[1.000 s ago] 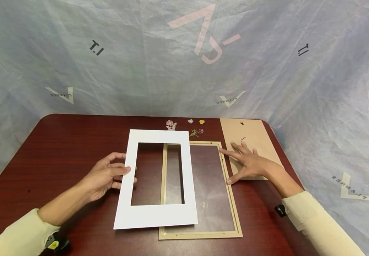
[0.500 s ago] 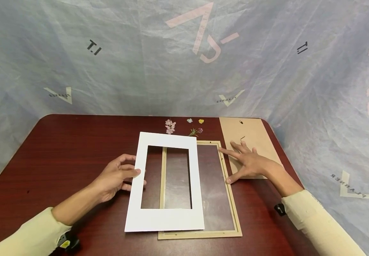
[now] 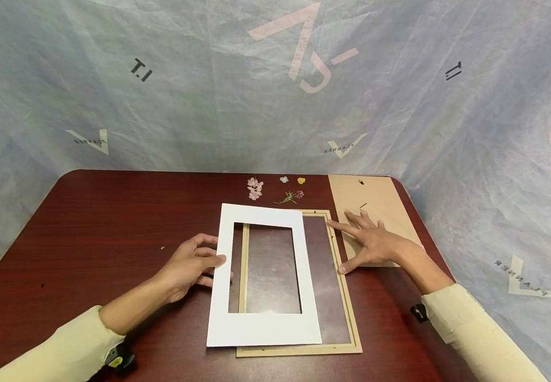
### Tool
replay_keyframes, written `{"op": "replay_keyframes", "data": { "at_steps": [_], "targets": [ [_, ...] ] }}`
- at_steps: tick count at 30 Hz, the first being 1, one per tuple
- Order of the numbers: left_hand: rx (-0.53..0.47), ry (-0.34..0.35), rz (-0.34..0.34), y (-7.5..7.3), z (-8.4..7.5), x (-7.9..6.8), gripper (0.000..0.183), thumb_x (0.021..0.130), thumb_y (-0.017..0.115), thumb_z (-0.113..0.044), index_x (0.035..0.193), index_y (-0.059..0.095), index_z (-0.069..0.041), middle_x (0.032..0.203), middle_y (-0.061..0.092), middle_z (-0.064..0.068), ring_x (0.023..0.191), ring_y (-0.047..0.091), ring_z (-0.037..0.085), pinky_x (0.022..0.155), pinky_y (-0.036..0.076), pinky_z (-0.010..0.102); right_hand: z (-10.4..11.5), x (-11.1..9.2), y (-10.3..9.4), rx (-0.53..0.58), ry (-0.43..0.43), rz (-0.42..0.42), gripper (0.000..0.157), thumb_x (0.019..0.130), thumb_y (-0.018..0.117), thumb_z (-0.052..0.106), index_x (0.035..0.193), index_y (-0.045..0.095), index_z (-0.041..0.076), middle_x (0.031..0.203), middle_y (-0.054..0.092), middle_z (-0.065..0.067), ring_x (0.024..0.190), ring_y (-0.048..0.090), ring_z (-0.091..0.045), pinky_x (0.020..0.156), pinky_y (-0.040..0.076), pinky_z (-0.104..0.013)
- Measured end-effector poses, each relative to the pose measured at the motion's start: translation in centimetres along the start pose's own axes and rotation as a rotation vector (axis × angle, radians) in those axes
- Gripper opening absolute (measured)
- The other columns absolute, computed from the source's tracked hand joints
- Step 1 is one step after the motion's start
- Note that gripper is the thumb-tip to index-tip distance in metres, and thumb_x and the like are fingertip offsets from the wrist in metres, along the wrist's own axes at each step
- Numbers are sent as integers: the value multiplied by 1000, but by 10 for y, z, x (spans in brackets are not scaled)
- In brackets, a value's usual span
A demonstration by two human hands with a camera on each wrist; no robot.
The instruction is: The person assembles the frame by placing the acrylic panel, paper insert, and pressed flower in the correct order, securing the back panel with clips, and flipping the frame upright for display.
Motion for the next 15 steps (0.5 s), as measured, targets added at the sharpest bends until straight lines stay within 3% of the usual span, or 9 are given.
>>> {"op": "replay_keyframes", "data": {
  "at_steps": [5, 15],
  "targets": [
    [42, -8, -15, 5, 3, -1, 58, 107, 72, -3, 156, 42, 5, 109, 73, 9, 85, 77, 19, 67, 70, 39, 1, 0, 0, 0, -3, 1, 125, 73, 94, 80, 176, 30, 52, 191, 8, -20, 172, -6, -63, 125, 1, -95],
    [92, -30, -21, 13, 5, 5, 59, 106, 75, -7, 156, 45, 4, 118, 77, 21, 76, 74, 22, 65, 71, 47, 1, 0, 0, 0, -3, -2, 124, 74, 94, 78, 177, 31, 51, 190, 9, -21, 172, -6, -64, 124, 1, -95]
  ]
}}
Point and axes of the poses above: each hand's wrist, its own x-axis towards the middle knuckle, its own y-axis out of the palm, z = x × y, the point moved 10 cm from there along x, towards the middle knuckle
